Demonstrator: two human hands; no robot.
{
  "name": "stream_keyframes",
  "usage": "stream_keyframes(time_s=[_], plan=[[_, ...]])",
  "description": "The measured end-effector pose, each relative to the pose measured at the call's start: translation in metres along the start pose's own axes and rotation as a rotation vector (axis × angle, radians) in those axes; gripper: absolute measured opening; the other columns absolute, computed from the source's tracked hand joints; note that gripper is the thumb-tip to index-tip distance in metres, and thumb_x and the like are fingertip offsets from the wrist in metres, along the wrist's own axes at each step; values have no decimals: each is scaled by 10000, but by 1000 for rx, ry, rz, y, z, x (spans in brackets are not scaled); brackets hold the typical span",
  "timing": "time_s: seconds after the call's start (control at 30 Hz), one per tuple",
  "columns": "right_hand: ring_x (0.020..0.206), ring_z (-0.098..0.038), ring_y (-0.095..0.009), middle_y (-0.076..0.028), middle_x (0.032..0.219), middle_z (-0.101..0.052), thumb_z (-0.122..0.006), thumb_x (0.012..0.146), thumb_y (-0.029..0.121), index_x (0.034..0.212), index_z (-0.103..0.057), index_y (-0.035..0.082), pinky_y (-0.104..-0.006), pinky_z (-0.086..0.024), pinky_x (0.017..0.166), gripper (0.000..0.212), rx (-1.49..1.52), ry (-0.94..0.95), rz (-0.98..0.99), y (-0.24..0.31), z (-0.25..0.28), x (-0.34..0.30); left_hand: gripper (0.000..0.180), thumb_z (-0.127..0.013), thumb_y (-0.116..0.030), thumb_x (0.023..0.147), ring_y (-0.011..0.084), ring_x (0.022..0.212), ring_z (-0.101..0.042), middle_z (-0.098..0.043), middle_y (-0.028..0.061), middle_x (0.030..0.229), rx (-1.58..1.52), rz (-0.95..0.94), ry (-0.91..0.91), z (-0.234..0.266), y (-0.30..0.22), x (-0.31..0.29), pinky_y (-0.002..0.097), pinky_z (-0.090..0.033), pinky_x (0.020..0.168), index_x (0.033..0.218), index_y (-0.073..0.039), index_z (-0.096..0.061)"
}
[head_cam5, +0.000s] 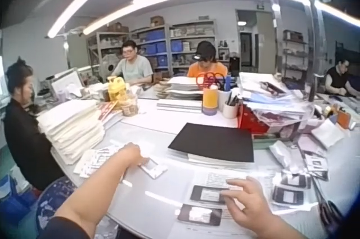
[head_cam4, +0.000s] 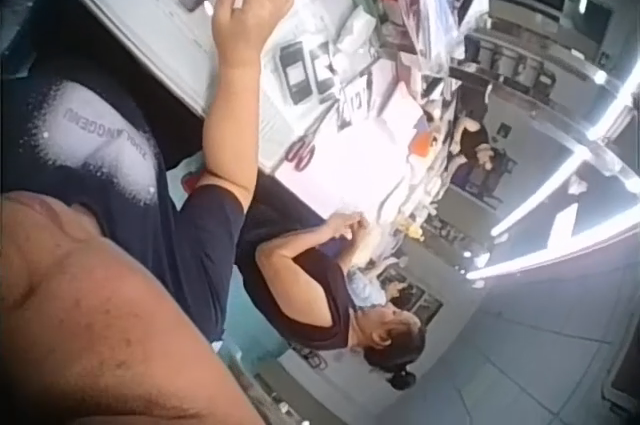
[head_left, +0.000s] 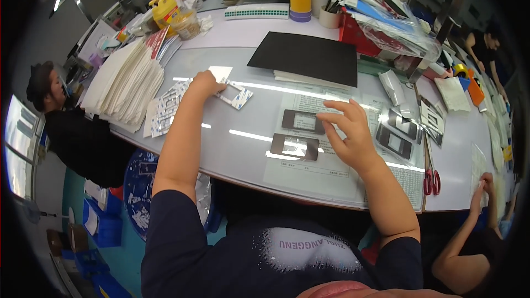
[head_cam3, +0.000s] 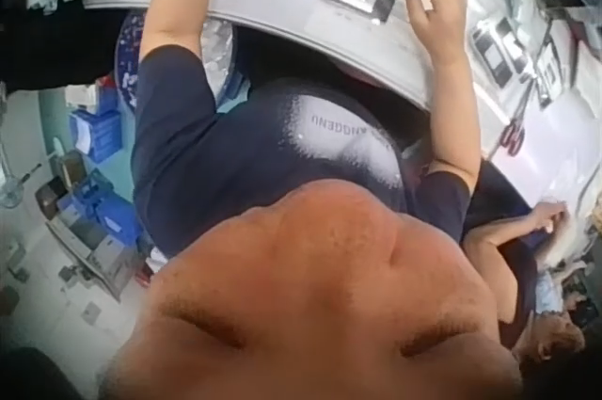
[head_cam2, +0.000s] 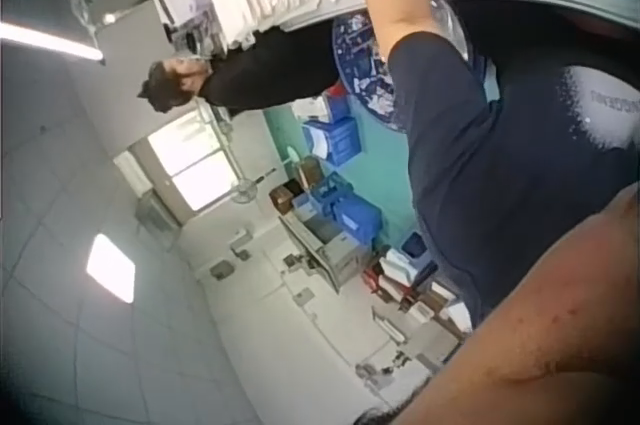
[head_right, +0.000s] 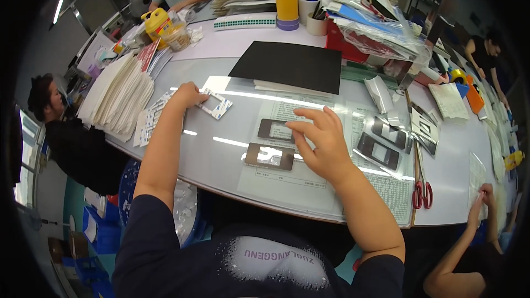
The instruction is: Assembling small electronic components by peeling and sticking adhesive frames onto them at a factory workstation.
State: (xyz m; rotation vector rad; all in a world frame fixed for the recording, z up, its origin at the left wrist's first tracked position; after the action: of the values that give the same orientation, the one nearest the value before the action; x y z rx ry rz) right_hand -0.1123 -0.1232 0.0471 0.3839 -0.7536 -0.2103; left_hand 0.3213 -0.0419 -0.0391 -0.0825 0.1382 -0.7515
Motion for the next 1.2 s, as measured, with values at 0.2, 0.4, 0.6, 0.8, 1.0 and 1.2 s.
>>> stream_keyframes(time_s=[0.2, 0.4, 0.6, 0.8, 1.0, 1.2], plan=[[1173, -610, -271, -71, 1237, -657, -691, 884, 53, 1081, -724, 132, -556, -315, 1147, 214, 38, 37, 37, 9, -6, -2, 493, -832, -388, 769, 297, 878, -735, -735, 190, 954, -159, 54, -11, 12, 6, -12, 392, -587, 767, 1023, 9, -689], [1151, -621, -253, -50, 1195, -663, -709, 864, 47, 1096, -713, 138, -561, -314, 1145, 249, 30, -10, 64, 16, -4, 2, 154, -660, -241, 984, 76, 730, -593, -610, -5, 813, -1431, -159, 45, 32, -35, -42, 269, -521, 717, 974, -99, -601], [961, -625, -236, -31, 1068, -670, -800, 801, 108, 1083, -686, 149, -429, -449, 927, 307, -98, -154, 340, 65, 23, 8, 124, -628, -203, 1007, 69, 742, -574, -611, -17, 820, -1581, -675, 330, 47, -196, -146, 237, -485, 715, 964, -93, -591], [725, -590, -223, -29, 877, -644, -905, 710, 160, 1018, -577, 134, -350, -422, 647, 450, -6, -245, 401, 73, 45, -7, 134, -596, -211, 1021, 73, 890, -506, -547, -14, 955, -1678, -1048, 826, 33, -269, -239, 243, -409, 806, 981, -86, -569], [609, -572, -188, 13, 763, -620, -910, 707, 248, 925, -594, 155, -317, -379, 530, 395, 135, -127, 399, 80, 45, -8, 309, -714, -369, 951, 157, 998, -507, -503, 46, 1060, -1627, -1155, 1012, 23, -265, -257, 305, -412, 912, 956, -88, -584], [602, -584, -179, 7, 748, -621, -915, 690, 246, 877, -638, 152, -306, -391, 513, 348, 144, -98, 320, 80, 46, -6, 390, -782, -413, 900, 152, 1015, -515, -487, 36, 1094, -1672, -1078, 1094, 18, -263, -260, 314, -431, 916, 986, -98, -568]])
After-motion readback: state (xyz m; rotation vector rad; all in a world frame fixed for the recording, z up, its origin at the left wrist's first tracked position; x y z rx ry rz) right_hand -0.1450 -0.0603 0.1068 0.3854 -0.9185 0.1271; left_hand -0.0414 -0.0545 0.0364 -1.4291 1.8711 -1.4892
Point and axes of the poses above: each hand's wrist, its own x-axis towards the middle knuckle, its own z-axis out of the back of the hand, y = z × x, the point moved 8 cm from there along x, towards the middle knuckle
